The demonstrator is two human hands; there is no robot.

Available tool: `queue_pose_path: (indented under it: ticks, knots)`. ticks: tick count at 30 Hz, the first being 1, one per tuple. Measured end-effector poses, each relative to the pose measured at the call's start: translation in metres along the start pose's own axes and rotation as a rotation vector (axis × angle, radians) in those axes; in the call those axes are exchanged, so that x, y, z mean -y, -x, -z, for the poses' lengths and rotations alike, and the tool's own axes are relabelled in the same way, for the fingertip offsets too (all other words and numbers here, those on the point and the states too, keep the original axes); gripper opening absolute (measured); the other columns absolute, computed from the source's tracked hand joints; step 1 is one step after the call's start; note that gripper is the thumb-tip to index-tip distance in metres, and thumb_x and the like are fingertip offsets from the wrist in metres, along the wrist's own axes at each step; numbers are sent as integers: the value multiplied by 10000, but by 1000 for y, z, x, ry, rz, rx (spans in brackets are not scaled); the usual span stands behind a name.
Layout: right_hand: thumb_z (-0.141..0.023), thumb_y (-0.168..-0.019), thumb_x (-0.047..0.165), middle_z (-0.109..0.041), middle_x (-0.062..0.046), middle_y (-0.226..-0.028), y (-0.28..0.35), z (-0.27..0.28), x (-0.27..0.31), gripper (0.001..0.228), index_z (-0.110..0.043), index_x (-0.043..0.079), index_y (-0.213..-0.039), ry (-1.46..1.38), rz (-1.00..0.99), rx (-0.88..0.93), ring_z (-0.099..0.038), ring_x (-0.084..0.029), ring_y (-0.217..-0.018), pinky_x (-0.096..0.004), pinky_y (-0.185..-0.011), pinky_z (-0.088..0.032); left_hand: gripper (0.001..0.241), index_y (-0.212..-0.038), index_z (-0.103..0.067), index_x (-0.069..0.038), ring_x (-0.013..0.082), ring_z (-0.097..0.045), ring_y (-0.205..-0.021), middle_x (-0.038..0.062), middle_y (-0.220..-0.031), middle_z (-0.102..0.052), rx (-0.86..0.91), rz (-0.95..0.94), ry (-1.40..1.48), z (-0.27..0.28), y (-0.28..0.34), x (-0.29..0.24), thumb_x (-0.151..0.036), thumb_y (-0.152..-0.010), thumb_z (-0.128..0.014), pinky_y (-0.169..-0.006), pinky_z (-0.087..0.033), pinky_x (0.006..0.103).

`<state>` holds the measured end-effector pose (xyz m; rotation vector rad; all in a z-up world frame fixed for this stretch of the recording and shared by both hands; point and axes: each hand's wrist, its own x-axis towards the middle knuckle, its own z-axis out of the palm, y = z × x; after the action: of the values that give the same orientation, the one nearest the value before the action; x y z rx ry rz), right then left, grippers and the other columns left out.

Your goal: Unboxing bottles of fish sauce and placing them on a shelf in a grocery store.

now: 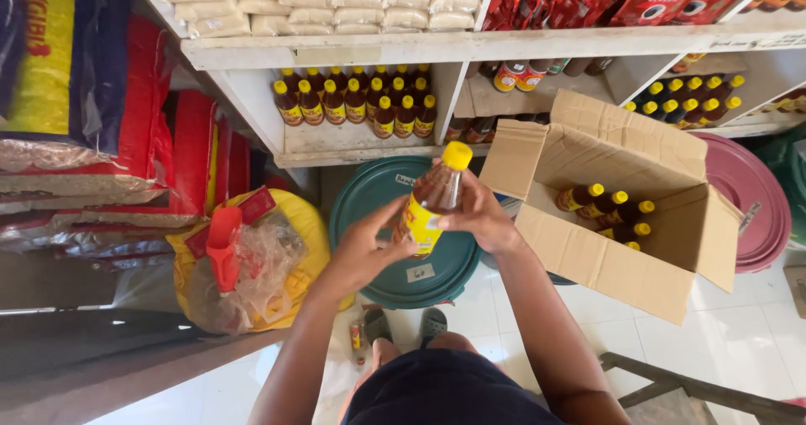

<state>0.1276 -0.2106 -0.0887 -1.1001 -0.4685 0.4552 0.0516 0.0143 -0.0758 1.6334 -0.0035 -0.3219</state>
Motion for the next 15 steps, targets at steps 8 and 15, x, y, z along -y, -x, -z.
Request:
queue_pose_path:
  ticks: [8, 15]
  knots:
    - [-954, -683, 70, -644, -71, -1283, 8, 36, -73, 758, -525, 65, -1309, 185, -47, -11, -646, -185, -1209, -368, -1059, -519, 900, -1536, -395, -76, 218, -610, -1304, 131, -1441, -596, -44, -128, -149, -16, -21, 59, -154, -763, -851, -959, -578, 381]
    - [-948, -724, 151, -696, -96, -933, -5, 4, -88, 350, -714, 34, -956, 814, 49, -510, -695, -168, -835, -309, -676, -579, 810, -1473, -428, -66, 215, -632, -1270, 101, -1357, -641, -307, -88, 21, -20, -65, 119, -144, -776, -835, -893, -618, 372]
